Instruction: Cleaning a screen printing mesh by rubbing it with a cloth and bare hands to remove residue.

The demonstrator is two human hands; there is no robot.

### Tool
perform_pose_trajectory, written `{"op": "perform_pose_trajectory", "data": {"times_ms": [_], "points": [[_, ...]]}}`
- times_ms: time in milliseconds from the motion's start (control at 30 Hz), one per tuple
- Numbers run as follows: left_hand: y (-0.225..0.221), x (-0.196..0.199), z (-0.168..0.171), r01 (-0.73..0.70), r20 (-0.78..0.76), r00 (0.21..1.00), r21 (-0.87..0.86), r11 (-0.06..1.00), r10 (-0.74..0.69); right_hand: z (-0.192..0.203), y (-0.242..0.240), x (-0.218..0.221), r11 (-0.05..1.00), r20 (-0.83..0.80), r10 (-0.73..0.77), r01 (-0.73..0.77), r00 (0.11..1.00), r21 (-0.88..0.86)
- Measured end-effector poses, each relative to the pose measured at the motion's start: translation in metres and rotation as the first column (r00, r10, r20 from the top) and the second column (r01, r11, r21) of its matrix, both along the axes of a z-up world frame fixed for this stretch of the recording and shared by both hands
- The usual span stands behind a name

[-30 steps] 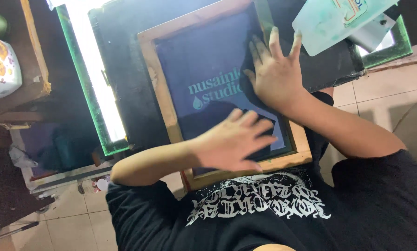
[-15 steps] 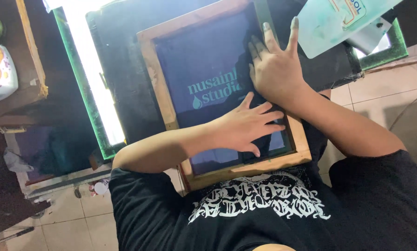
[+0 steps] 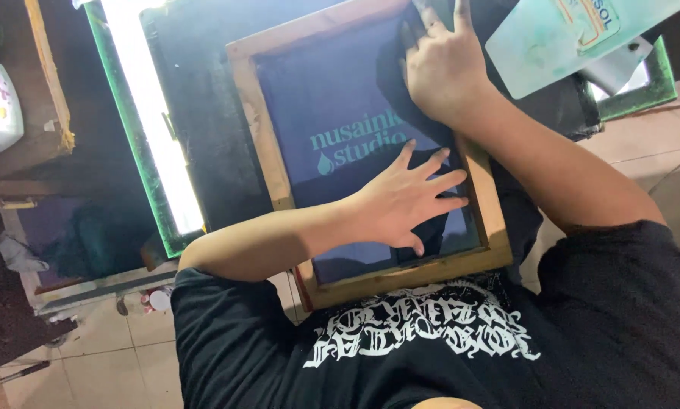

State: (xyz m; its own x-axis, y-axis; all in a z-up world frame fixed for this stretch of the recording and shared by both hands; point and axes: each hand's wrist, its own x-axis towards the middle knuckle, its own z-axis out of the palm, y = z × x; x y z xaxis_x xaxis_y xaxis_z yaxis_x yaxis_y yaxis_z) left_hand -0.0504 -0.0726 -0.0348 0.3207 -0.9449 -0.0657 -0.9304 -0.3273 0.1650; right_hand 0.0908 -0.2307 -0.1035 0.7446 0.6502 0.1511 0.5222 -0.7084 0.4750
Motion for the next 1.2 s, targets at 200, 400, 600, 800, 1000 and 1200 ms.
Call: {"op": "perform_pose_trajectory", "data": {"times_ms": [200,400,600,800,1000,1200], "points": [[-0.003,0.002,-0.002,0.013,-0.025,1.000,0.057,0.998,-0.012,0.023,-0.012,-0.048,0.997,0.021,0.065,-0.064,0.998,-0.038],[-0.005,-0.004,0.003,0.036,-0.120,0.993,0.110,0.993,-0.023,0.051,-0.015,-0.094,0.959,-0.183,0.113,-0.156,0.977,-0.239],[-0.003,-0.005,0.006,0.023,-0.066,0.998,0.033,0.999,-0.021,0.015,0.000,-0.056,0.989,-0.070,0.074,-0.083,0.995,-0.125],[0.002,-0.005,0.004,-0.014,-0.098,0.995,-0.027,1.000,0.011,0.015,0.009,-0.011,0.989,-0.073,0.084,-0.092,0.994,-0.113],[0.001,-0.010,-0.013,-0.014,-0.050,0.999,-0.049,0.999,0.012,0.069,-0.002,-0.085,0.966,-0.298,0.141,-0.198,0.944,-0.168],[0.008,0.003,-0.013,0.036,0.042,0.999,-0.692,0.721,-0.010,0.065,-0.006,-0.119,0.974,-0.155,0.206,-0.187,0.966,0.130]]}}
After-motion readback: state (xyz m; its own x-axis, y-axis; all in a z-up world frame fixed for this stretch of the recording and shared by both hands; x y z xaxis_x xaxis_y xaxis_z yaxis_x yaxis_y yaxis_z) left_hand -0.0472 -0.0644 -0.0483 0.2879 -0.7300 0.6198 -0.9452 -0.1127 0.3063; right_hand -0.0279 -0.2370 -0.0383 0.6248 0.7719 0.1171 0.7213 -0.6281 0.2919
